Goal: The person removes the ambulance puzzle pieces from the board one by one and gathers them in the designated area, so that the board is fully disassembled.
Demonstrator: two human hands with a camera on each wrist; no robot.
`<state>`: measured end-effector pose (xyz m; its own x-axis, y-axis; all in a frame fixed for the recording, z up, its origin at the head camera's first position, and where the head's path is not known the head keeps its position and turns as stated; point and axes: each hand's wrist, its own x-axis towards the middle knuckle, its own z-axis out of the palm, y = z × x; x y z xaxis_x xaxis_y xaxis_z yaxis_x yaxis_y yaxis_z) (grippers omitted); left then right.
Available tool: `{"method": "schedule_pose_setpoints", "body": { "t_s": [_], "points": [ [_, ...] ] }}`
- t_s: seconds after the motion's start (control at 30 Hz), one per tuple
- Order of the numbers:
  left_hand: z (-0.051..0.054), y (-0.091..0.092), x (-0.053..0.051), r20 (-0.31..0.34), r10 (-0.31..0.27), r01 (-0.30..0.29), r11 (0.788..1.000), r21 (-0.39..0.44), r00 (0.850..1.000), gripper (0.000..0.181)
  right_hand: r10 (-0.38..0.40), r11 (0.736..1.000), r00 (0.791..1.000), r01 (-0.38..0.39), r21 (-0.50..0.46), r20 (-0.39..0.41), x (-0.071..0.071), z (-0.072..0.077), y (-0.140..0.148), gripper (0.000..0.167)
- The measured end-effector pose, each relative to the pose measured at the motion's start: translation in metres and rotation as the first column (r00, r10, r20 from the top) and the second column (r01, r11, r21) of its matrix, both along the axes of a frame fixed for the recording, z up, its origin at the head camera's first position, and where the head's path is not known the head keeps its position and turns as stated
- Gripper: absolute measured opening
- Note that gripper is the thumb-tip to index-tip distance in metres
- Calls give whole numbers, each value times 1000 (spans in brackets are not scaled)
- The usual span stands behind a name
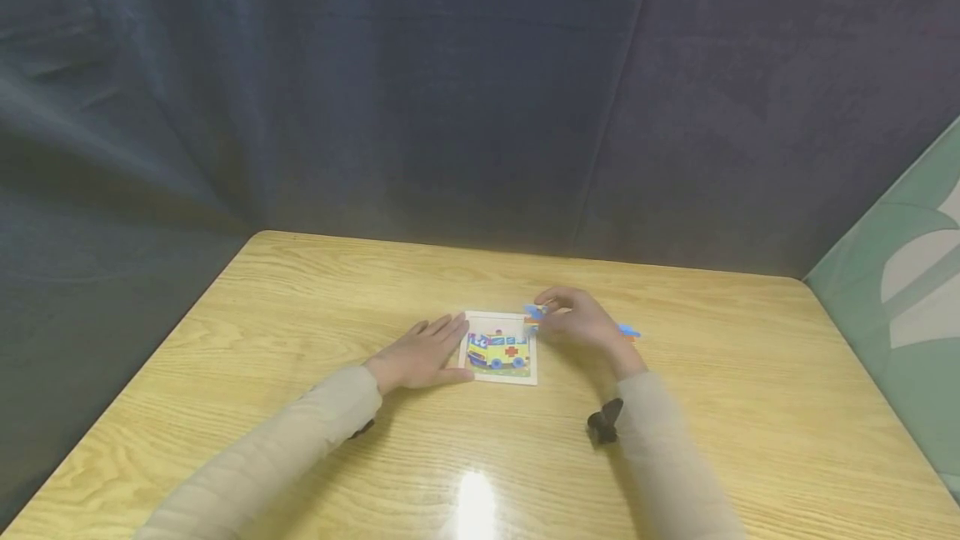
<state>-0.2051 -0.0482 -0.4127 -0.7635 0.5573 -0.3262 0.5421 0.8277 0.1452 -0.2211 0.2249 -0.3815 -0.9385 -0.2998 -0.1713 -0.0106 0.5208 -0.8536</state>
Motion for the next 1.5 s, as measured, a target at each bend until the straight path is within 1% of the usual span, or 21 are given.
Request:
{"method": "schedule_pose_setpoints", "body": {
  "t_s": [0.23,0.37,0.5,0.7,0.87,1.2,1.33,1.43,1.5],
  "points": [
    [2,0,2,4,3,-4,1000,3,1000,84,-49,999,999,48,12,14,3,6,21,40],
    [3,1,2,9,4,-4,1000,4,1000,84,-72,997,997,72,16,9,5,9,35,43],
    [2,1,1,3,0,0,1000,1,1000,84,-92,996,996,92,21,2,8,10,48,46],
    [-1,1,0,-11,-8,8,1000,-13,1000,84,-108,994,994,108,33,0,12,11,71,50],
    [0,2,0,-9,-7,7,1000,-16,1000,85,-118,992,993,118,52,-1,13,9,87,52],
    [1,2,1,-4,-3,3,1000,-23,1000,84,-189,981,982,187,56,25,17,-2,116,50],
    [1,2,1,-3,-2,2,1000,-17,1000,84,-219,976,974,219,15,55,18,-4,127,50],
    [1,2,1,-3,-2,2,1000,-14,1000,85,-233,972,970,235,-14,68,20,-5,133,42],
    [1,2,1,-4,-2,2,1000,-13,1000,85,-243,969,967,246,-21,73,22,-5,137,33]
  ]
}}
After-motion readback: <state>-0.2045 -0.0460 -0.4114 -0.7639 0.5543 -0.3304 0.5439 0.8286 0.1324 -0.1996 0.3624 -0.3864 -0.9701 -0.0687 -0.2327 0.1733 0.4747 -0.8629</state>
